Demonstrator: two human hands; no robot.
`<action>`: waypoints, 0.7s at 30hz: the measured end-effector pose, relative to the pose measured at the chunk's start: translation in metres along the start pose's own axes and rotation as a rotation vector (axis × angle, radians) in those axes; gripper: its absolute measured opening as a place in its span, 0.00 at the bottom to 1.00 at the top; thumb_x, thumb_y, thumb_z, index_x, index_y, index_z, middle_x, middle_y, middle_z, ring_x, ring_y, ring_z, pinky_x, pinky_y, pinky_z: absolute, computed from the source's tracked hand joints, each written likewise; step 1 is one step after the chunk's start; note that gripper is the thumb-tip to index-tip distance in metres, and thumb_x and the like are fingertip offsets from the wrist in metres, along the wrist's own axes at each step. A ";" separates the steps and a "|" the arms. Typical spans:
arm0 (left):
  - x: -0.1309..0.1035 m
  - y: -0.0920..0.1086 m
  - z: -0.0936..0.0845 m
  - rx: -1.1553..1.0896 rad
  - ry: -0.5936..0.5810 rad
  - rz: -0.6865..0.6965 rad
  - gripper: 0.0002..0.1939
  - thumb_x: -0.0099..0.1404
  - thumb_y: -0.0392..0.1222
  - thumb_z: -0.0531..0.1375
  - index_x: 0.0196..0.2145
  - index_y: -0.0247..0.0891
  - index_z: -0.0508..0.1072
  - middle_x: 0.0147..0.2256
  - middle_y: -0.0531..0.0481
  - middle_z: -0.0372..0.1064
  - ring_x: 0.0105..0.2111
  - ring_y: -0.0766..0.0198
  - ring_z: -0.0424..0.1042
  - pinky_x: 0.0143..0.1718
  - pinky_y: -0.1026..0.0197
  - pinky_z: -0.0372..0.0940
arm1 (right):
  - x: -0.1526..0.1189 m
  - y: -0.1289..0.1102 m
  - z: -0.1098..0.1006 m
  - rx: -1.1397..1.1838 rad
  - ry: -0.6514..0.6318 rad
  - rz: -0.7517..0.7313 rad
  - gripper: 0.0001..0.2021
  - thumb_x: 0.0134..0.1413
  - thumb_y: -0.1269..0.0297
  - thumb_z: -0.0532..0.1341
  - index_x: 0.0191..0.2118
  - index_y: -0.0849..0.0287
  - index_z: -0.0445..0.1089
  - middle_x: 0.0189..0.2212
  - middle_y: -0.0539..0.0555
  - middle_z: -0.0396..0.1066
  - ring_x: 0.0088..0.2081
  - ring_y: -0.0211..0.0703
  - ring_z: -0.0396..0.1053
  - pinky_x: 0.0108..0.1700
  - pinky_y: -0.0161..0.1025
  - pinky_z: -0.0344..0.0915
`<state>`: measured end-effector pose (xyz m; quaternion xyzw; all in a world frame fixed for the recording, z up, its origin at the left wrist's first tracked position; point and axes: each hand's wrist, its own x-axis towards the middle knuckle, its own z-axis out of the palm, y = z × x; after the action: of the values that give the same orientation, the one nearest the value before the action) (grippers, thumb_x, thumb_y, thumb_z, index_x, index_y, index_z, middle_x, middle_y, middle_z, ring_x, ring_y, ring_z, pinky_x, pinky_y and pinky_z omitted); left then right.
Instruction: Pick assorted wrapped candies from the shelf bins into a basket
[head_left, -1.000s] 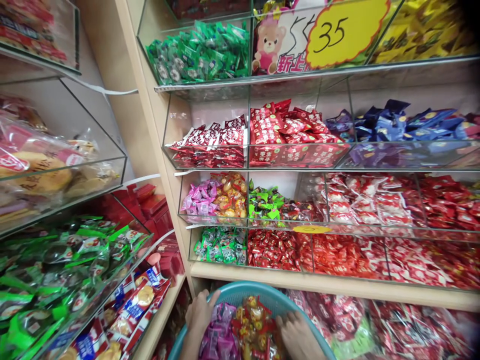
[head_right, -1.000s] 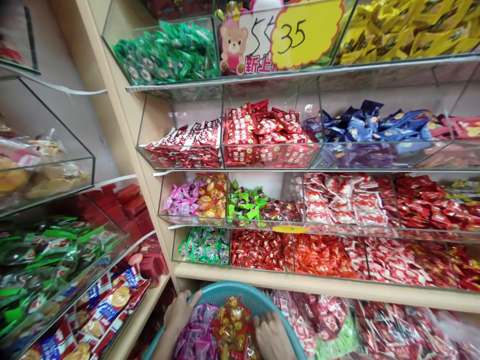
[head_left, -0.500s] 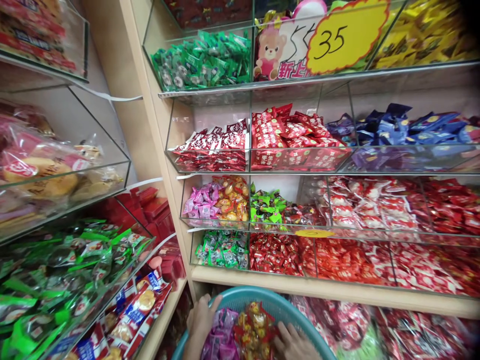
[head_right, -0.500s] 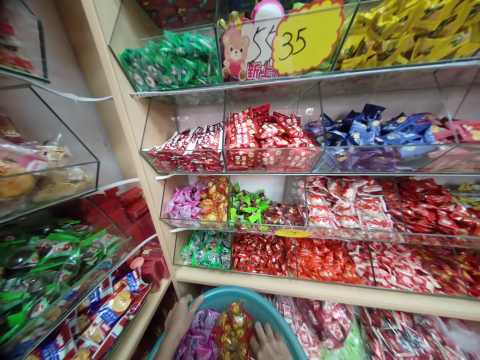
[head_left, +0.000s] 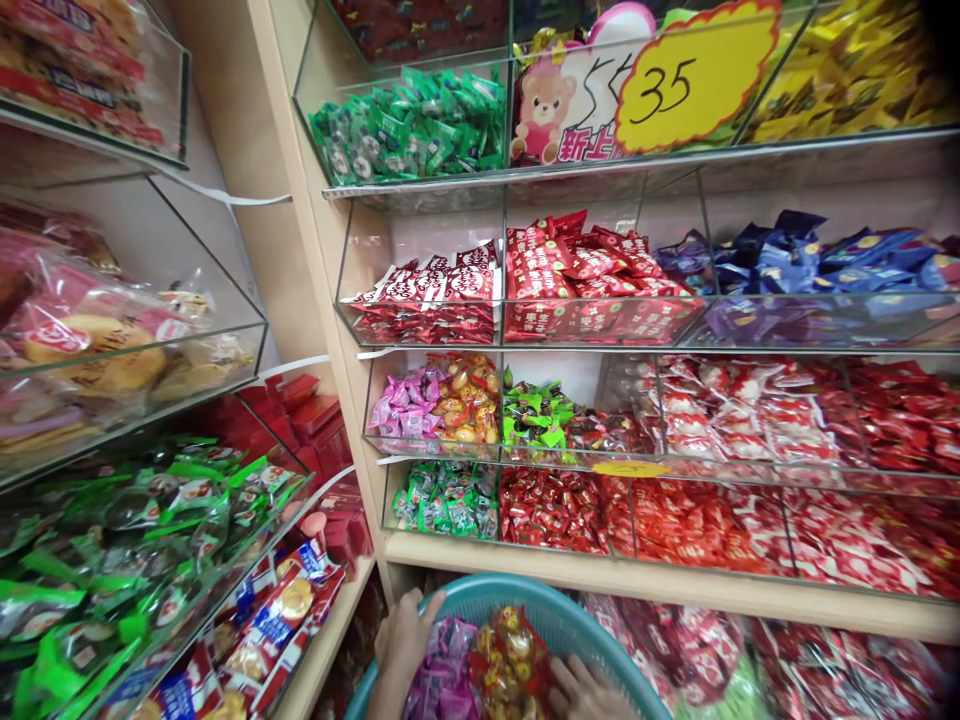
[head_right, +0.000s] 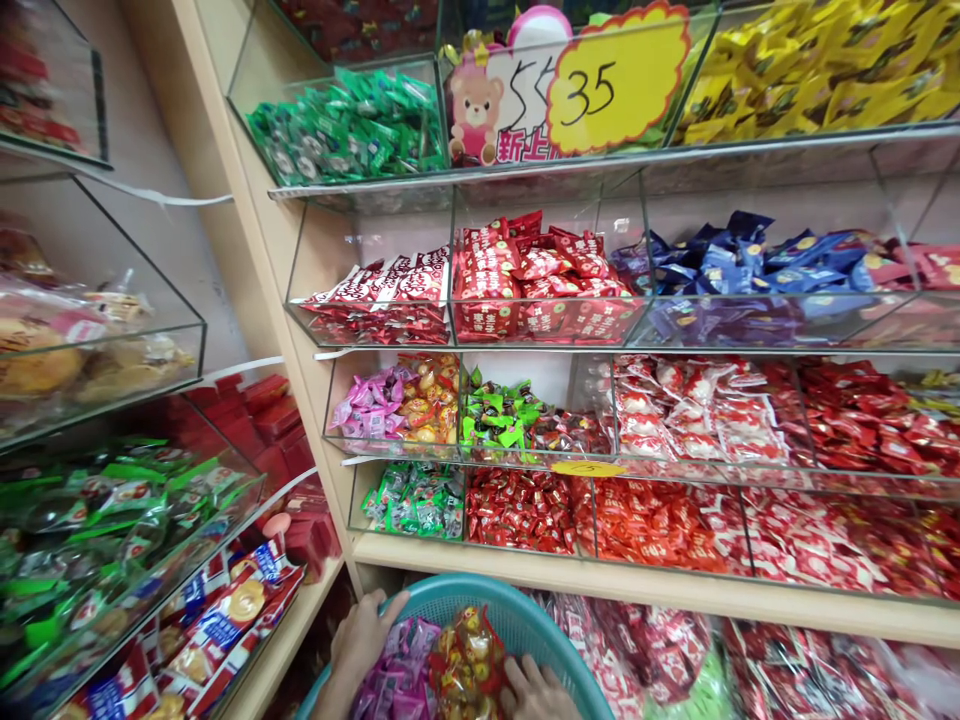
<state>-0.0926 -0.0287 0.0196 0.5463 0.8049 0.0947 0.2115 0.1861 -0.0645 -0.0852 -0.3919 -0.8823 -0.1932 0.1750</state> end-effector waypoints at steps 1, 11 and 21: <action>0.001 -0.001 0.001 0.000 0.001 0.001 0.31 0.59 0.63 0.43 0.47 0.41 0.69 0.49 0.41 0.69 0.49 0.49 0.68 0.47 0.52 0.61 | 0.000 0.000 0.000 0.007 0.012 -0.006 0.07 0.47 0.73 0.59 0.28 0.54 0.71 0.37 0.50 0.74 0.37 0.43 0.70 0.33 0.36 0.65; -0.003 0.002 -0.003 0.028 0.022 0.016 0.28 0.60 0.62 0.43 0.44 0.43 0.70 0.44 0.40 0.72 0.45 0.49 0.71 0.43 0.52 0.63 | 0.011 0.003 -0.023 -0.047 0.020 0.017 0.09 0.48 0.74 0.56 0.35 0.56 0.70 0.41 0.54 0.73 0.40 0.47 0.70 0.37 0.39 0.64; -0.001 -0.002 0.002 -0.025 0.019 -0.003 0.30 0.60 0.62 0.45 0.49 0.41 0.68 0.49 0.40 0.69 0.49 0.48 0.68 0.48 0.51 0.61 | 0.192 0.018 -0.223 0.125 0.038 -0.039 0.08 0.60 0.70 0.48 0.37 0.59 0.64 0.35 0.53 0.65 0.36 0.40 0.63 0.37 0.36 0.59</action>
<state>-0.0934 -0.0302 0.0169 0.5417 0.8063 0.1095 0.2110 0.1138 -0.0399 0.1991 -0.3592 -0.8966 -0.1488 0.2121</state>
